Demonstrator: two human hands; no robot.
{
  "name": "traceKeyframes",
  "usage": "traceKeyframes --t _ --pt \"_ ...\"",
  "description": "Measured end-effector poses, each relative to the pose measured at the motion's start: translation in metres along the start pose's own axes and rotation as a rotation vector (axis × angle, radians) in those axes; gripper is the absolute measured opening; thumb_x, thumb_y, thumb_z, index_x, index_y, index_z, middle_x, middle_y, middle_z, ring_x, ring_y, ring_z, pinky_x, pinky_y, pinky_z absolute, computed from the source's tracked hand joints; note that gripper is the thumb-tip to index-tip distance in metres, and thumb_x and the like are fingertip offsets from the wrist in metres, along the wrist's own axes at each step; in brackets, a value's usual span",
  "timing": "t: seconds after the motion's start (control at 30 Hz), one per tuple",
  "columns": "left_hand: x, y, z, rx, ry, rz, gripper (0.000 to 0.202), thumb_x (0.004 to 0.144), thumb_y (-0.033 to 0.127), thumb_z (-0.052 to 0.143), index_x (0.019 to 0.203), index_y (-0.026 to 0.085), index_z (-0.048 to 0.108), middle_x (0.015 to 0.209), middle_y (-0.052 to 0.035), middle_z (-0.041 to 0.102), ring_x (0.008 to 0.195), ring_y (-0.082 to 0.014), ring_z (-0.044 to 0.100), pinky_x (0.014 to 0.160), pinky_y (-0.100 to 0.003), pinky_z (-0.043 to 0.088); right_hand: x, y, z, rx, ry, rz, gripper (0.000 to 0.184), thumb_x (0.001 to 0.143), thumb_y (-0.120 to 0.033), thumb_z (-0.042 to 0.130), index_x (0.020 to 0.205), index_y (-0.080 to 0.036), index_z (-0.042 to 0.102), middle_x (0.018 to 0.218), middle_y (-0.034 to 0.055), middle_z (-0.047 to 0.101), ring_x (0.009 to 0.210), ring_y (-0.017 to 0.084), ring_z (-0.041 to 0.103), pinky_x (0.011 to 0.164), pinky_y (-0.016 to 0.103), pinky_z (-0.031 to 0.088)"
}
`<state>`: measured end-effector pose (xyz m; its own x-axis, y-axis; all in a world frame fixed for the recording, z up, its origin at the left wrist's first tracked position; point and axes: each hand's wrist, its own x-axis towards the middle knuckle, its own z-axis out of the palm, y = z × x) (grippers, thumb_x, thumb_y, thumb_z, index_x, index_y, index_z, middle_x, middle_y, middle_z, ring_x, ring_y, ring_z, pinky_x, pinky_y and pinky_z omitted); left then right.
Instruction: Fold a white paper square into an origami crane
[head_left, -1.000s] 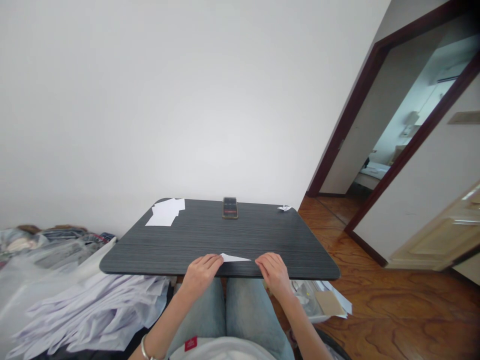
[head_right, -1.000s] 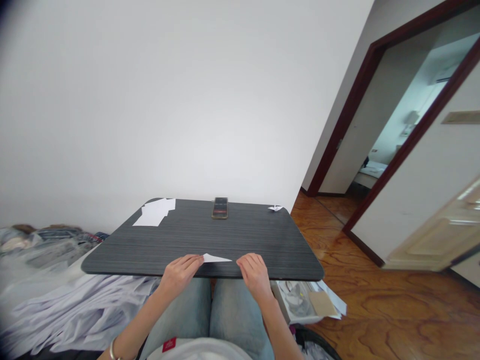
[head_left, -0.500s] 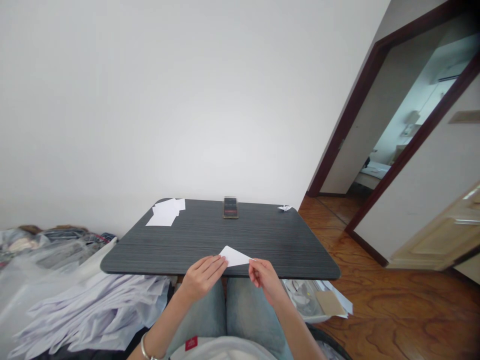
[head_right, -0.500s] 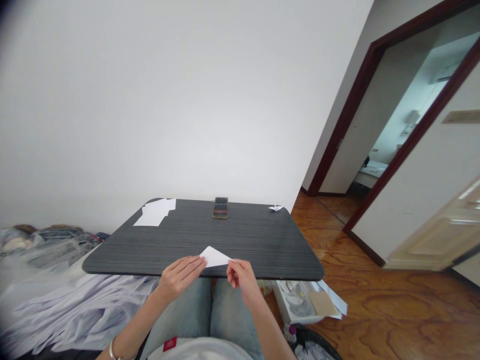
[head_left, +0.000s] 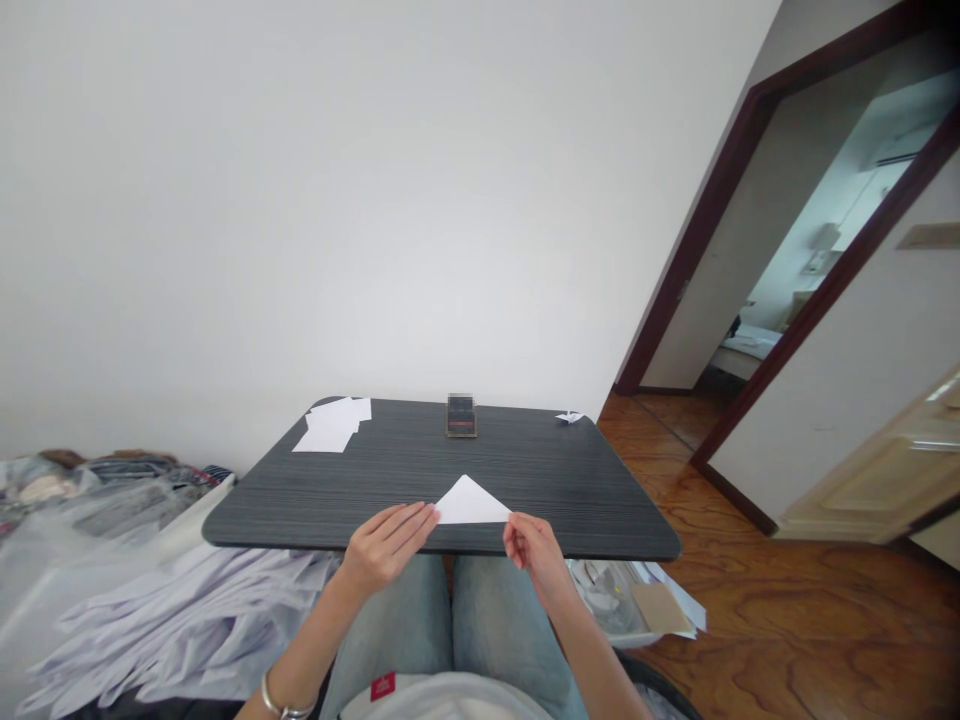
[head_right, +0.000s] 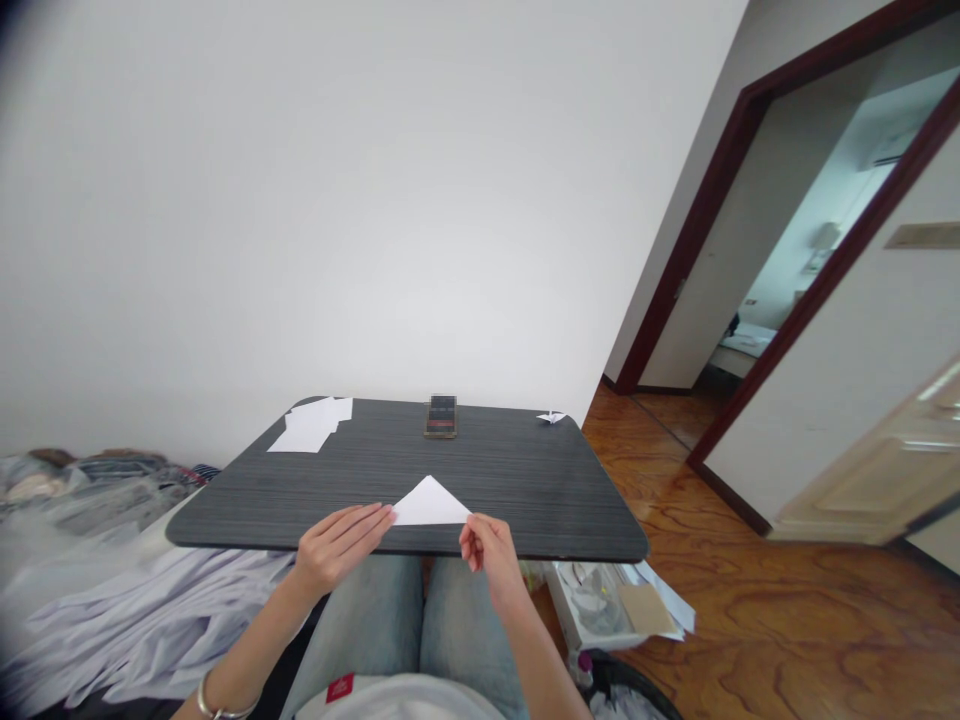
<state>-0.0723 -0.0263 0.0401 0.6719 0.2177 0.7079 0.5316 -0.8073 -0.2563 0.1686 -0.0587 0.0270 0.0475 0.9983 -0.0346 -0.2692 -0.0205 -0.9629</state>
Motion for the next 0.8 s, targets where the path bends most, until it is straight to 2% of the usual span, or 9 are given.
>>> traceKeyframes --t 0.2,0.33,0.4,0.47,0.53,0.6,0.67,0.8 --pt "-0.005 -0.008 -0.006 0.110 0.002 0.033 0.041 0.080 0.009 0.050 0.119 0.019 0.047 0.110 -0.0039 0.062 0.101 -0.0167 0.057 0.086 -0.028 0.045 -0.003 -0.004 -0.002 0.018 -0.014 0.002 0.031 0.074 -0.035 0.051 0.052 -0.014 0.053 0.040 -0.0033 0.049 0.033 0.005 0.034 0.035 0.018 0.020" --pt "-0.011 -0.015 -0.005 0.073 0.076 -0.074 0.039 0.078 0.009 0.052 0.116 0.020 0.051 0.105 -0.0033 0.065 0.097 -0.0160 0.059 0.085 -0.027 0.046 -0.001 -0.001 -0.007 0.047 0.025 -0.062 0.031 0.075 -0.037 0.051 0.052 -0.015 0.053 0.041 -0.0034 0.048 0.035 0.006 0.035 0.036 0.018 0.022" --pt "-0.011 -0.016 -0.004 -0.019 0.112 -0.229 0.034 0.078 0.011 0.052 0.109 0.022 0.057 0.102 -0.0026 0.066 0.094 -0.0163 0.060 0.083 -0.028 0.047 -0.001 0.000 -0.009 0.036 0.026 -0.084 0.032 0.075 -0.038 0.052 0.052 -0.015 0.052 0.041 -0.0032 0.048 0.036 0.006 0.036 0.036 0.018 0.023" --pt "-0.005 -0.014 -0.003 -0.184 0.138 -0.507 0.025 0.079 0.019 0.051 0.102 0.023 0.061 0.103 -0.0038 0.065 0.091 -0.0178 0.061 0.082 -0.031 0.047 -0.001 0.000 -0.010 0.011 0.014 -0.102 0.034 0.076 -0.040 0.051 0.053 -0.015 0.053 0.042 -0.0026 0.049 0.036 0.006 0.037 0.036 0.018 0.025" --pt "0.005 -0.009 -0.001 -0.475 0.114 -0.813 0.031 0.082 0.027 0.047 0.110 0.019 0.056 0.104 -0.0075 0.064 0.087 -0.0185 0.062 0.080 -0.034 0.048 -0.002 0.000 -0.010 -0.021 -0.009 -0.127 0.035 0.077 -0.041 0.050 0.055 -0.015 0.053 0.043 -0.0020 0.050 0.036 0.006 0.037 0.036 0.018 0.025" --pt "0.016 -0.002 0.000 -0.836 0.065 -1.022 0.036 0.084 0.033 0.039 0.110 0.014 0.055 0.098 -0.0106 0.066 0.081 -0.0190 0.063 0.071 -0.032 0.051 -0.003 -0.002 -0.008 -0.058 -0.041 -0.154 0.036 0.078 -0.043 0.049 0.056 -0.015 0.054 0.044 -0.0015 0.051 0.036 0.006 0.038 0.036 0.018 0.025" --pt "0.025 0.004 0.002 -1.080 -0.008 -1.127 0.038 0.080 0.036 0.046 0.106 0.012 0.057 0.094 -0.0112 0.067 0.085 -0.0205 0.062 0.065 -0.029 0.051 -0.005 -0.004 -0.006 -0.090 -0.075 -0.177 0.037 0.078 -0.045 0.049 0.057 -0.015 0.055 0.043 -0.0013 0.051 0.035 0.006 0.038 0.036 0.019 0.025" --pt "0.036 0.013 0.004 -1.312 -0.056 -1.217 0.041 0.069 0.036 0.060 0.102 0.011 0.058 0.080 -0.0079 0.068 0.067 -0.0166 0.062 0.053 -0.023 0.047 -0.009 -0.007 -0.002 -0.135 -0.125 -0.180 0.038 0.078 -0.047 0.048 0.058 -0.015 0.055 0.044 -0.0014 0.051 0.035 0.007 0.038 0.037 0.020 0.026"
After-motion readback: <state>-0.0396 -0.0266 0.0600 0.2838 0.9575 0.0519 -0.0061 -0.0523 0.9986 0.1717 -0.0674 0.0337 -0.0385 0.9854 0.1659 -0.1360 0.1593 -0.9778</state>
